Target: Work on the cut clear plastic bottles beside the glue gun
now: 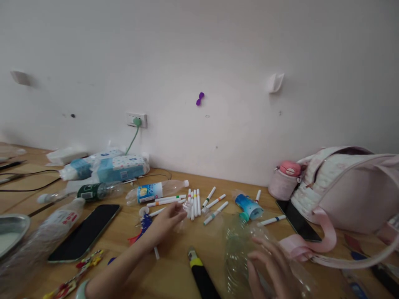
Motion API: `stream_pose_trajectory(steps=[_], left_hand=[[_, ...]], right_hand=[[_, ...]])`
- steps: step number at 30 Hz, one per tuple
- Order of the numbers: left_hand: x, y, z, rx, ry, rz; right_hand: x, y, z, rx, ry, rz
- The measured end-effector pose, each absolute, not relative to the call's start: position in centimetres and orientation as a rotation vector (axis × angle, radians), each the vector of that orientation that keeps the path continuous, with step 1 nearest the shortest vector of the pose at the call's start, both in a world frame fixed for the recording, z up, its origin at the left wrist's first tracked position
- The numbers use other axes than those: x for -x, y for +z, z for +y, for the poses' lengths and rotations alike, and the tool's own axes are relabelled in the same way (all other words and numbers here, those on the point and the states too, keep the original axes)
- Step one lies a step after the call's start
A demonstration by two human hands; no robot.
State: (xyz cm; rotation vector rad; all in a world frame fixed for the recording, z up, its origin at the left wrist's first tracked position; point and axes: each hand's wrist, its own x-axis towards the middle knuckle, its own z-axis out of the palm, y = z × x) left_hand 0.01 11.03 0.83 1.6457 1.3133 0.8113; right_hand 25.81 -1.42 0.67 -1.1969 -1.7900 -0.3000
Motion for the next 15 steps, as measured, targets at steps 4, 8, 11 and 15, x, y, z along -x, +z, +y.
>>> stream_pose_trajectory(steps=[4,8,11,15], left_hand=[[-1.2,1.2,9.9,-1.269,0.814,1.083],[-1.7,1.3,9.0,-1.07,0.791,0.971],[-1.8,1.0,9.1,-1.06,0.779,0.953],[-1.7,0.3,9.9,-1.225,0.792,1.058]], right_hand=[[-23.2,6.9,3.0,1.796,0.085,-2.112],[-20.2,10.3,10.7,1.981,0.348,-2.377],[-18.6,9.3,14.9,2.165,0.402,-2.539],[-17.5,6.8,16.8,2.282,0.444,-2.654]])
